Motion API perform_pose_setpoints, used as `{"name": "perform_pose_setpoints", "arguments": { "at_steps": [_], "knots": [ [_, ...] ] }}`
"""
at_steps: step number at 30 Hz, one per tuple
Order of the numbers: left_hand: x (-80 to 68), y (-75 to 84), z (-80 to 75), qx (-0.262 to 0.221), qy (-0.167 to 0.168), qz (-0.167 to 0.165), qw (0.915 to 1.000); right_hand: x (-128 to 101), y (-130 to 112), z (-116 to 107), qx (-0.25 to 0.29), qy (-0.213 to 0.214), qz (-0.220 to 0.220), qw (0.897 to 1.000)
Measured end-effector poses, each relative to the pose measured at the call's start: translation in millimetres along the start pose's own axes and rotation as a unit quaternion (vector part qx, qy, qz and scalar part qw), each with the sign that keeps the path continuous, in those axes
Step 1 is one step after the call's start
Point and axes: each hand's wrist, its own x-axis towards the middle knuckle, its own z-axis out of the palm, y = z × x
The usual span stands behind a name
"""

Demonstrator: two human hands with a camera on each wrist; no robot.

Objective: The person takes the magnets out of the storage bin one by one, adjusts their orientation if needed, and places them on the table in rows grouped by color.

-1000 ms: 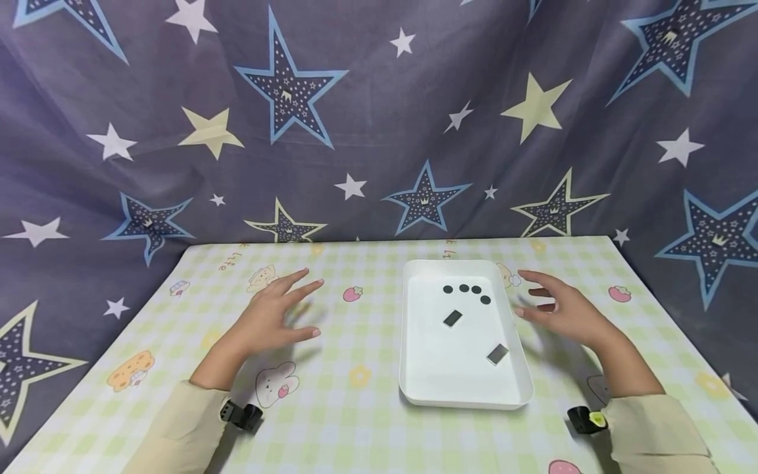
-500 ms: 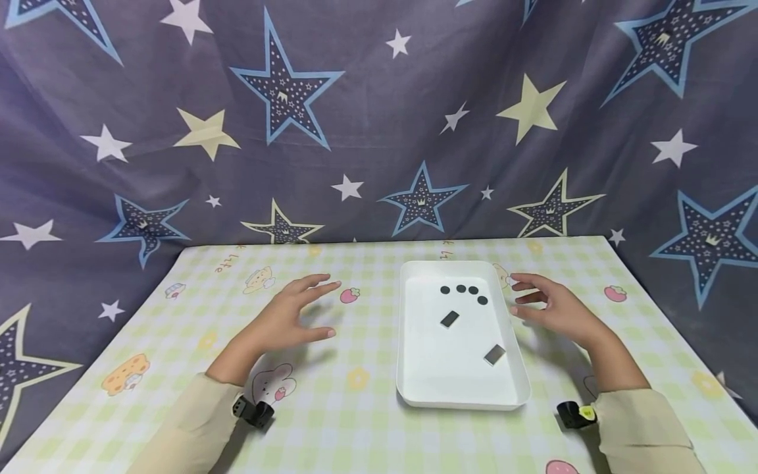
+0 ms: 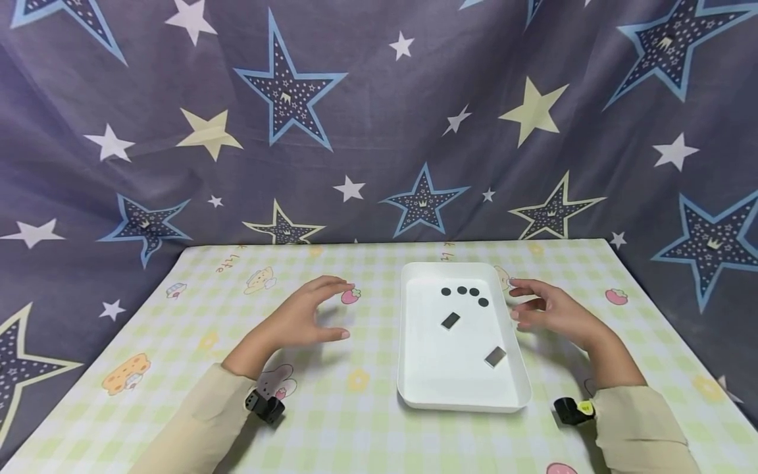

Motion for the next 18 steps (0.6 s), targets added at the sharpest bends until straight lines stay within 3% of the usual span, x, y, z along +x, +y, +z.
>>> {"name": "perform_pose_setpoints", "arguments": {
  "at_steps": [18],
  "knots": [
    [23.4, 14.9, 10.0, -0.053, -0.035, 0.007, 0.9980, 9, 8, 1, 0.067, -0.021, 0.005, 0.998]
  ]
}}
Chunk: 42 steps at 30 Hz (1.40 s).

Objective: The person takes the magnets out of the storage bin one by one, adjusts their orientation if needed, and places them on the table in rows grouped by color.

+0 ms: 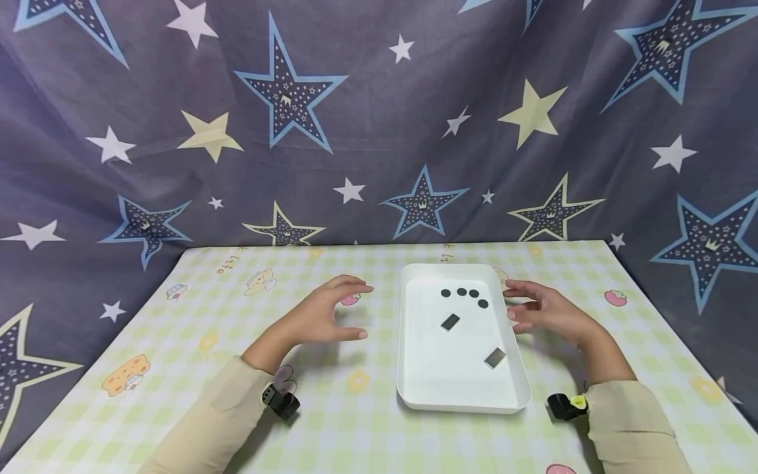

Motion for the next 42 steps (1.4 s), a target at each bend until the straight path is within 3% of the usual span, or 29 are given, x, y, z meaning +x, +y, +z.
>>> {"name": "perform_pose_setpoints", "arguments": {
  "at_steps": [14, 25, 42],
  "knots": [
    [13.3, 10.2, 7.5, 0.005, -0.016, -0.001, 0.9999, 4, 3, 6, -0.022, 0.009, 0.018, 1.000],
    [31.7, 21.5, 10.4, 0.012, -0.032, 0.014, 0.9993, 6, 8, 7, 0.039, 0.005, 0.032, 0.999],
    [55.0, 39.7, 12.2, -0.010, -0.060, 0.040, 0.9974, 7, 10, 6, 0.049, 0.005, 0.044, 0.998]
  ]
}}
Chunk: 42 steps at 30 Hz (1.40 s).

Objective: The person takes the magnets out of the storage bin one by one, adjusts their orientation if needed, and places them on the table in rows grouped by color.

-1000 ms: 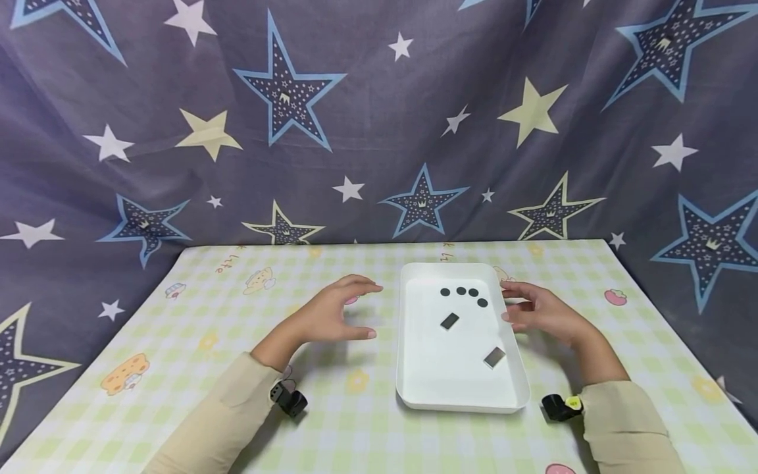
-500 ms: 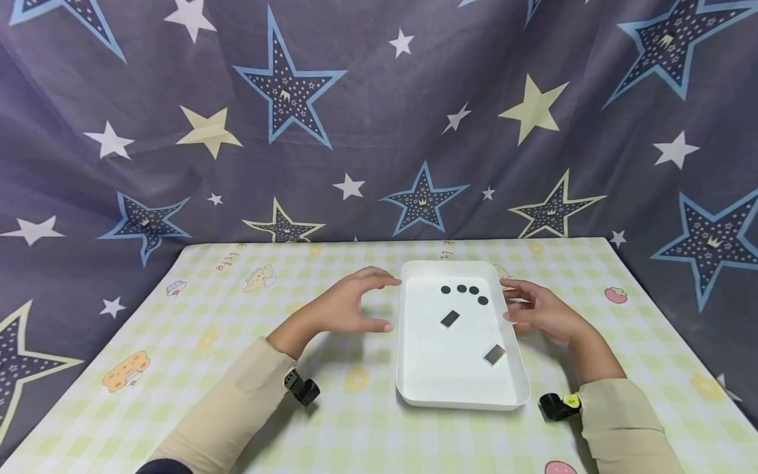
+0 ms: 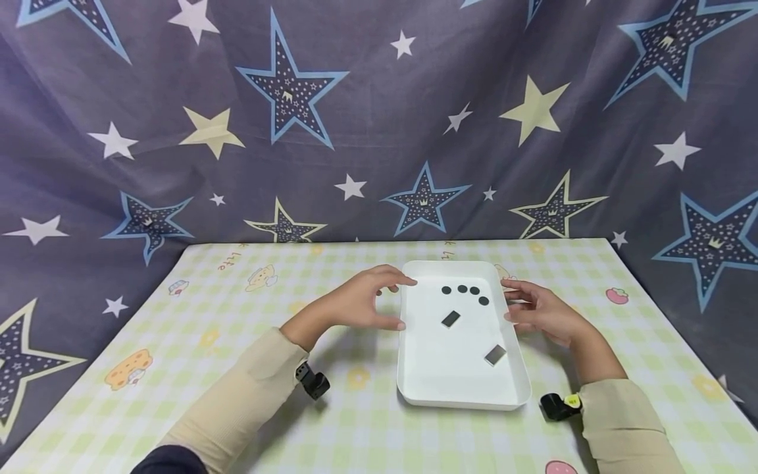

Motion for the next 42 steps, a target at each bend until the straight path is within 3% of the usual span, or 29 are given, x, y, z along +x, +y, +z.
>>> {"name": "perform_pose_setpoints", "arguments": {
  "at_steps": [14, 29, 42],
  "knots": [
    [19.2, 7.0, 4.8, -0.017, -0.033, 0.013, 0.9992, 0, 0, -1, 0.000, -0.008, -0.006, 1.000],
    [47.7, 9.8, 13.9, -0.003, -0.077, 0.016, 0.9969, -1, 0, 0, 0.007, -0.008, 0.000, 1.000],
    [66.9, 14.4, 23.2, -0.021, -0.118, -0.014, 0.9927, -3, -4, -1, 0.000, -0.010, 0.001, 1.000]
  ]
}}
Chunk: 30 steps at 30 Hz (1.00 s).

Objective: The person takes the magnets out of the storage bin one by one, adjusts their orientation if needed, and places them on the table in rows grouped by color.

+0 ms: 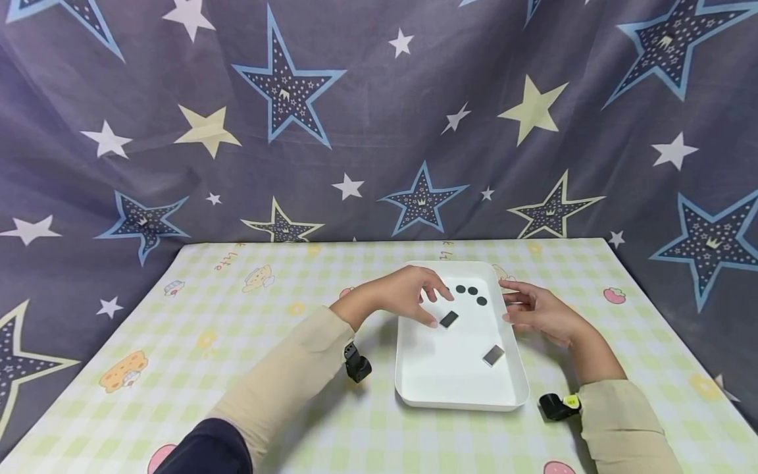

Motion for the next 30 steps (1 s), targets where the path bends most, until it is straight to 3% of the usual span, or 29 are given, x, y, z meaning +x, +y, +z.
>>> {"name": "perform_pose_setpoints", "arguments": {
  "at_steps": [8, 22, 30],
  "knots": [
    [11.4, -1.5, 0.6, -0.049, -0.009, -0.001, 0.9988, 1, -1, 0, -0.006, 0.005, 0.001, 1.000],
    [33.8, -12.7, 11.7, -0.083, -0.033, -0.024, 0.9957, -1, -2, -2, -0.015, 0.012, 0.004, 1.000],
    [35.5, -15.5, 24.5, -0.064, -0.048, -0.062, 0.9948, -1, -1, 0, -0.001, 0.005, -0.001, 1.000]
  ]
}}
